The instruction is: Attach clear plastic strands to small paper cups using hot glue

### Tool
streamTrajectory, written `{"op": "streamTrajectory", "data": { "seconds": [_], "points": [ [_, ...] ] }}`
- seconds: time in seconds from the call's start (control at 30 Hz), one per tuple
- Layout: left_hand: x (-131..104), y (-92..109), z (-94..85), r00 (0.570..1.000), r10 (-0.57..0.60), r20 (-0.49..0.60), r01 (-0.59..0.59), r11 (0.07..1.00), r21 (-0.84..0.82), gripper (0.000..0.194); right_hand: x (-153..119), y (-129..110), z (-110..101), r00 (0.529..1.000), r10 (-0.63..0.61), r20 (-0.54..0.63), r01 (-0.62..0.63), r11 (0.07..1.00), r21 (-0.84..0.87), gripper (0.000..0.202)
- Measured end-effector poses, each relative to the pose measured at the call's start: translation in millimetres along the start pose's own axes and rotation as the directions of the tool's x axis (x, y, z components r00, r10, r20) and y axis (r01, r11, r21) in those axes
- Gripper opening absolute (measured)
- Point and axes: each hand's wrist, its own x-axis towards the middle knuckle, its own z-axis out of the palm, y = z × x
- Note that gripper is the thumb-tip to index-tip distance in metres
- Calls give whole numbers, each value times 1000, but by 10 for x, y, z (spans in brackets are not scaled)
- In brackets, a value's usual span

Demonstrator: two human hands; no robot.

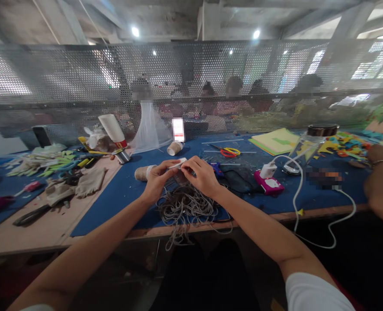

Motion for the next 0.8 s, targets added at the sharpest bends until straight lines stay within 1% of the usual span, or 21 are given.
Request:
{"op": "streamTrajectory", "data": {
  "seconds": [0.1, 0.2, 0.27, 0.33, 0.4, 0.53, 0.6, 0.67, 0.73, 0.8],
  "points": [
    [2, 2, -4, 1000, 4, -8, -4, 1000, 15, 18, 3, -6, 5, 999, -29, 19, 29, 1000, -1, 7],
    [1, -16, -11, 999, 46, -8, -46, 998, 39, 15, 4, -22, 1, 998, -44, 35, 44, 999, 12, 8],
    [-6, -37, -12, 996, 93, -7, -92, 994, 53, 14, 5, -33, -8, 1000, -14, 9, 14, 998, 55, 10],
    [-18, -55, -9, 990, 140, -5, -139, 988, 71, 15, 8, -36, -21, 1000, 24, -19, -22, 996, 85, 17],
    [-31, -56, -6, 981, 195, -2, -193, 973, 130, 14, 14, -28, -36, 1000, 24, -21, -22, 997, 76, 23],
    [-51, -9, -10, 957, 289, 5, -280, 921, 271, 13, 28, 15, -60, 999, -26, 33, 25, 999, 42, 20],
    [-59, 16, -12, 956, 294, 2, -282, 915, 287, 14, 32, 36, -67, 997, -27, 70, 24, 999, 45, 18],
    [-63, 25, -9, 961, 275, 5, -265, 922, 281, 13, 32, 48, -68, 995, -17, 97, 13, 999, 47, 17],
    [-63, 20, -4, 970, 243, 2, -236, 940, 246, 11, 30, 47, -65, 995, 6, 95, -11, 999, 52, 16],
    [-55, 7, 0, 980, 197, -6, -193, 966, 170, 13, 27, 33, -61, 997, 34, 70, -39, 997, 63, 18]
  ]
}}
